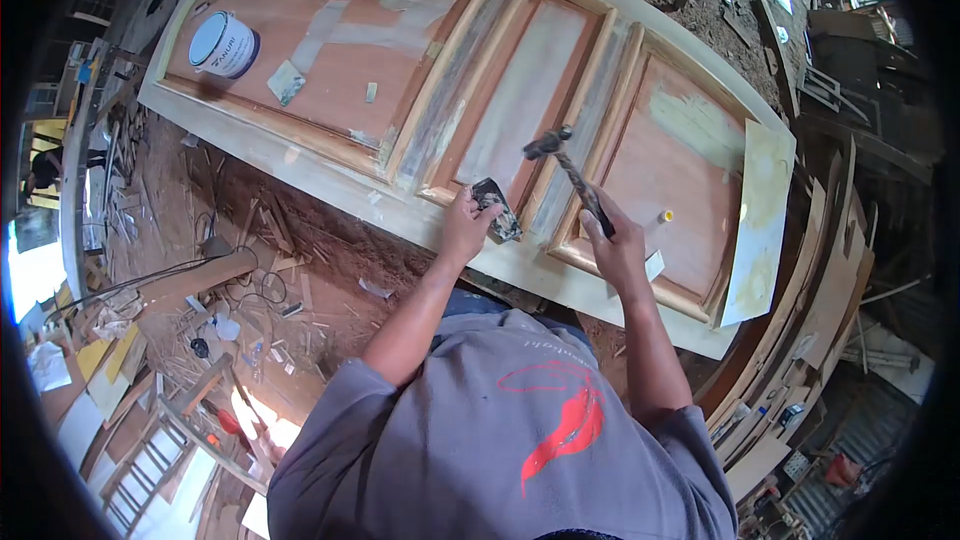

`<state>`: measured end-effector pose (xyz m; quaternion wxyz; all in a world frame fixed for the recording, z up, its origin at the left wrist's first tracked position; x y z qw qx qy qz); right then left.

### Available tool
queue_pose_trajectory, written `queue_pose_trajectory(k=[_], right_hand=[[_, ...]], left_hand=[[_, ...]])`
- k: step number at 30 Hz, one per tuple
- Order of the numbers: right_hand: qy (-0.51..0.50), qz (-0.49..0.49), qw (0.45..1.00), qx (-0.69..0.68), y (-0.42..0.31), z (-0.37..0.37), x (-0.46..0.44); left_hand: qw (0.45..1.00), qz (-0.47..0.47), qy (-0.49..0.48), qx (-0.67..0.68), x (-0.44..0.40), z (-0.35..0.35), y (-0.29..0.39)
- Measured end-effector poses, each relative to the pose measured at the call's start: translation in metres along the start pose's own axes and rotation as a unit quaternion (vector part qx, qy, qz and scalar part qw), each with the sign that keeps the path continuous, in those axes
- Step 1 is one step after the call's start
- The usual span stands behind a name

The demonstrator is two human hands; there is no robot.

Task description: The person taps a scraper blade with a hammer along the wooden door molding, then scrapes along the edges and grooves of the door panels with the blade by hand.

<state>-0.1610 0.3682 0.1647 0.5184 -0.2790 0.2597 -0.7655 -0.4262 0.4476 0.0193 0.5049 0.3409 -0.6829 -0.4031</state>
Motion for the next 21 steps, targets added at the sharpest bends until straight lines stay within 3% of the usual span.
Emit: queue_pose_trajectory(k=[4,7,10,13,16,21], right_hand=[[-0.086,0.076,0.977,0.182,-0.057,-0.006,-0.032],[-0.147,0.151,0.923,0.321,-0.09,-0.017,-0.045],[-0.137,0.148,0.919,0.337,-0.109,-0.011,-0.05],[-0.121,0.156,0.931,0.306,-0.108,-0.011,-0.049],[-0.159,0.164,0.896,0.38,-0.107,-0.016,-0.052],[-0.164,0.158,0.909,0.349,-0.105,-0.013,-0.048]], left_hand=[[0.999,-0.036,0.007,0.023,-0.003,0.001,-0.008],[0.998,-0.01,0.018,-0.053,0.006,-0.002,0.001],[0.997,-0.079,0.013,-0.01,0.007,-0.005,-0.004],[0.993,-0.091,0.028,-0.07,0.014,-0.005,0.003],[0.996,-0.081,0.027,-0.005,0.015,-0.009,0.002],[0.994,-0.102,0.035,-0.031,0.016,-0.007,-0.006]])
Point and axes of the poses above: each hand's wrist, its own x-axis away from the middle knuckle, its own z-axis out of the back of the hand, y = z × x, the point moved 8 cm from there along -x, towards the middle knuckle, and after that the axes turned 9 degrees about x, right-handed, at the moved point
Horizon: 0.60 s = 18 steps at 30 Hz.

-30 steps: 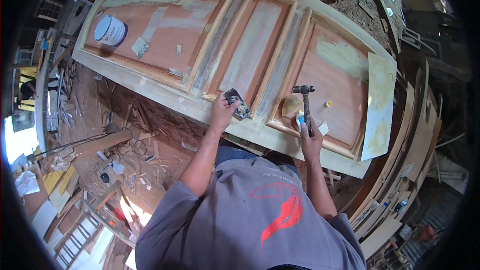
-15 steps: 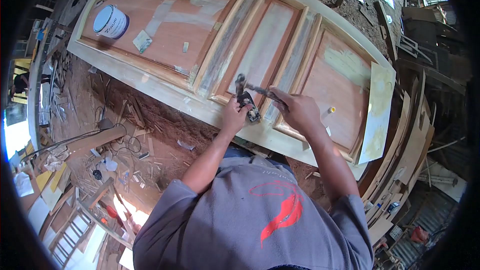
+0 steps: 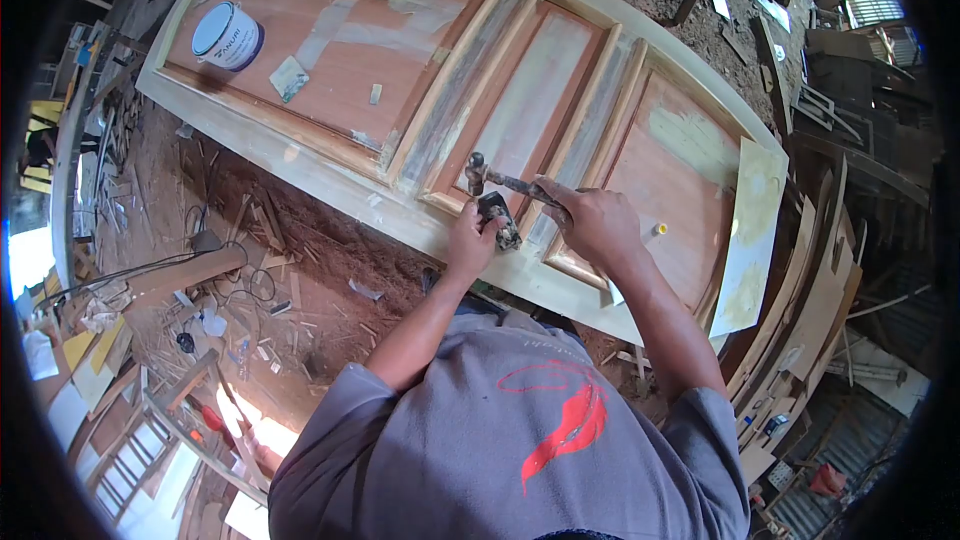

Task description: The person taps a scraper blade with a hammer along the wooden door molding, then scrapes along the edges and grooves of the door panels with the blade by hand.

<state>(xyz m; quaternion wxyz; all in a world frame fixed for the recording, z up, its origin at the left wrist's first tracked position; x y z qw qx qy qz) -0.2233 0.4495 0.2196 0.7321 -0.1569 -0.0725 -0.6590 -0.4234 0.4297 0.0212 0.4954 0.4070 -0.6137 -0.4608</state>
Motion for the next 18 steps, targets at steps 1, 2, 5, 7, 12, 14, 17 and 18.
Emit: queue_pose_trajectory(k=[1,2,5,7,12,14,17,18], right_hand=[[0.001,0.006,1.0,0.0,0.001,0.0,0.001],[0.0,0.004,1.0,0.004,0.003,0.002,0.002],[0.001,0.0,1.0,0.005,0.004,0.006,0.006],[0.006,-0.005,1.0,-0.003,0.006,0.005,0.011],[-0.004,0.002,1.0,0.013,0.009,0.004,0.014],[0.0,-0.001,1.0,0.007,0.011,0.005,0.019],[0.031,0.002,0.999,-0.011,0.019,0.006,0.027],[0.062,0.003,0.997,-0.036,0.024,0.004,0.033]], left_hand=[[1.0,-0.003,-0.002,-0.008,-0.001,-0.001,0.0],[1.0,-0.005,-0.003,-0.008,-0.002,-0.003,0.001],[1.0,-0.014,0.003,-0.024,0.001,-0.003,0.005],[0.998,-0.025,0.01,-0.05,0.004,-0.005,0.012],[0.998,-0.004,-0.008,-0.069,0.007,-0.016,0.011],[0.994,0.006,-0.016,-0.108,0.013,-0.019,0.004],[0.997,0.011,-0.009,-0.074,0.015,-0.021,0.009],[1.0,0.02,0.002,-0.021,0.014,-0.017,0.009]])
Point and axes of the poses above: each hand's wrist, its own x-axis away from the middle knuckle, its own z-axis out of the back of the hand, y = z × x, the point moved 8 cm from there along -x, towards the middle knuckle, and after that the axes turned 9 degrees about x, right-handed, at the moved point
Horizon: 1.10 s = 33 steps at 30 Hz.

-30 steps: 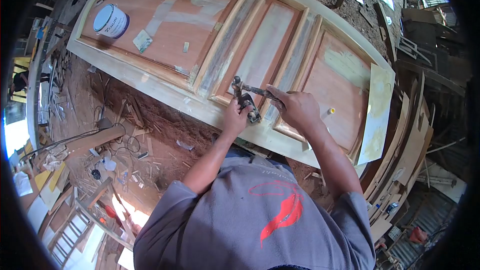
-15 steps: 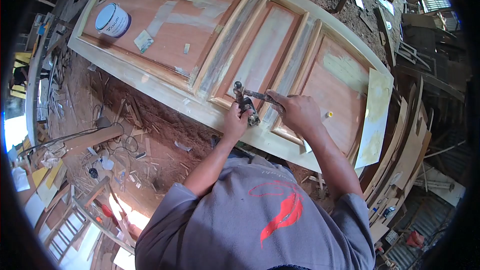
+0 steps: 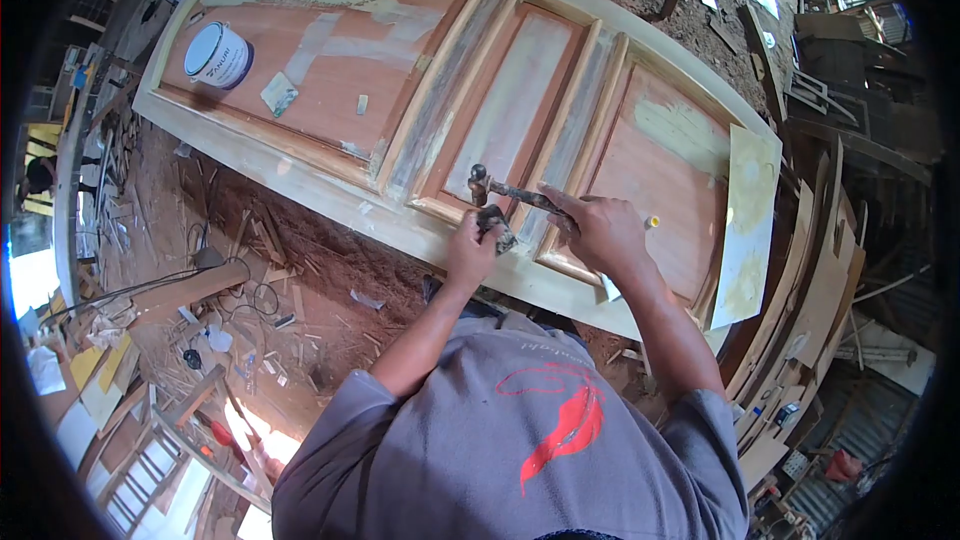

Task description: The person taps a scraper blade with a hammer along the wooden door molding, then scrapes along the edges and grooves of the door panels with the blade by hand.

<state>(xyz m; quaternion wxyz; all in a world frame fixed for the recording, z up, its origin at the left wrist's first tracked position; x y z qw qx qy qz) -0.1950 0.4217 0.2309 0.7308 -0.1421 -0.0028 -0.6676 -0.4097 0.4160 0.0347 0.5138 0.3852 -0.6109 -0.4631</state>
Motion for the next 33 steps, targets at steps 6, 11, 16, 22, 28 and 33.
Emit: queue_pose_trajectory(k=[6,11,16,22,28,33], right_hand=[[0.08,-0.064,0.993,-0.063,0.025,0.006,0.026],[0.088,-0.067,0.992,-0.068,0.024,0.008,0.03],[0.088,-0.037,0.993,-0.069,0.011,0.005,0.031],[0.011,-0.026,1.0,-0.015,0.007,-0.008,0.033],[0.085,-0.086,0.985,-0.12,0.034,-0.005,0.05],[0.047,-0.171,0.967,-0.183,0.05,-0.029,0.067]], left_hand=[[0.999,-0.04,0.019,0.022,-0.007,0.022,0.019],[0.999,-0.034,0.007,-0.019,-0.006,0.01,0.009],[0.993,-0.016,-0.017,-0.119,-0.001,0.005,0.017],[0.997,-0.022,-0.017,-0.078,0.004,0.003,0.001],[0.993,0.048,-0.06,-0.089,-0.006,0.032,-0.005],[0.907,0.054,-0.037,-0.417,0.013,0.013,0.019]])
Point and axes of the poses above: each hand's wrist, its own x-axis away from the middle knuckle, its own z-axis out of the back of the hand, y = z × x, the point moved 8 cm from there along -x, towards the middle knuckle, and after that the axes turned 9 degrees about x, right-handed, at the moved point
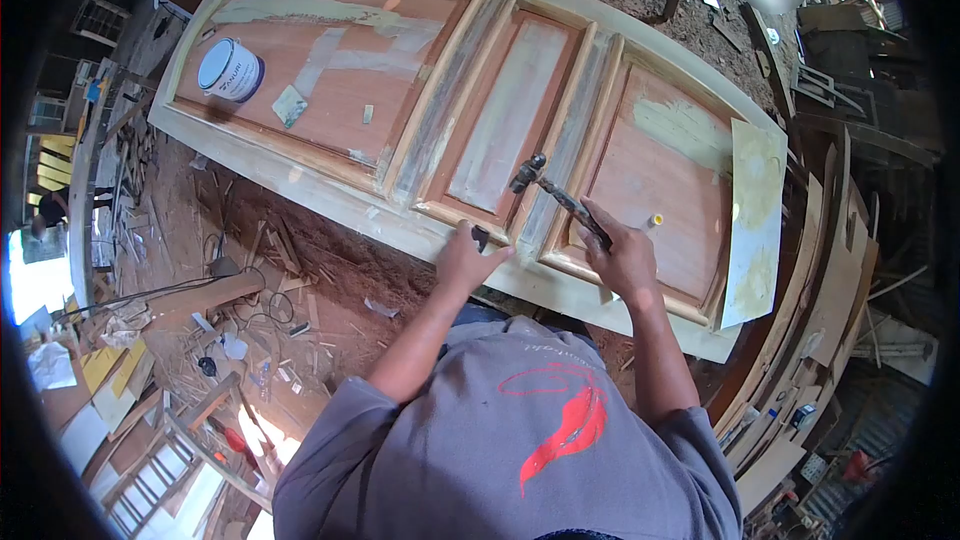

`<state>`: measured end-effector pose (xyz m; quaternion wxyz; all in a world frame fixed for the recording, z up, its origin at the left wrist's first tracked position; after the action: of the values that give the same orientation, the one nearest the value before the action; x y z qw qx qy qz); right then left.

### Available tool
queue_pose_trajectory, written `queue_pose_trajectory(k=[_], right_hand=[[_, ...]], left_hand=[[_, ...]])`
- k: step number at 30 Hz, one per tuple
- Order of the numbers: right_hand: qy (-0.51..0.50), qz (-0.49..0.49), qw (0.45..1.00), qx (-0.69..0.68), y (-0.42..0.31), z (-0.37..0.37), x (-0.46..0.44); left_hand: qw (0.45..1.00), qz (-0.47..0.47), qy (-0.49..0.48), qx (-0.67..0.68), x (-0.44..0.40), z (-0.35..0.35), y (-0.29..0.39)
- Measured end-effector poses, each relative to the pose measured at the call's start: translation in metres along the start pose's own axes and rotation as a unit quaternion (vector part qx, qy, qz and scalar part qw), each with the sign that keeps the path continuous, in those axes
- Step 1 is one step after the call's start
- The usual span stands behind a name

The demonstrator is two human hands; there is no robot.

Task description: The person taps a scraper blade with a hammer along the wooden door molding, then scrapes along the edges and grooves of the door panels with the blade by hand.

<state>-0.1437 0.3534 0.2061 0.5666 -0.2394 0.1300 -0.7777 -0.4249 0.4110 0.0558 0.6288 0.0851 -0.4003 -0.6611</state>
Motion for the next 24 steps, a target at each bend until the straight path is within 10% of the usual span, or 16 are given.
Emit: queue_pose_trajectory(k=[14,24], right_hand=[[-0.002,-0.038,0.999,-0.007,0.021,-0.003,0.037],[0.029,-0.03,0.998,-0.036,0.05,-0.002,0.057]], left_hand=[[0.998,0.029,0.017,-0.056,0.005,-0.02,0.015],[0.982,0.073,0.082,0.156,0.024,0.003,-0.032]])
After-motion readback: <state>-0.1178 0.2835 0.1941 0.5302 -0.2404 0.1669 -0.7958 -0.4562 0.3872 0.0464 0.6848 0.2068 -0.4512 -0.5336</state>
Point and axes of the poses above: each hand's wrist, its own x-axis away from the middle knuckle, its own z-axis out of the back of the hand, y = z × x, the point moved 8 cm from there along -x, towards the middle knuckle, and after that the axes turned 9 degrees about x, right-handed, at the moved point
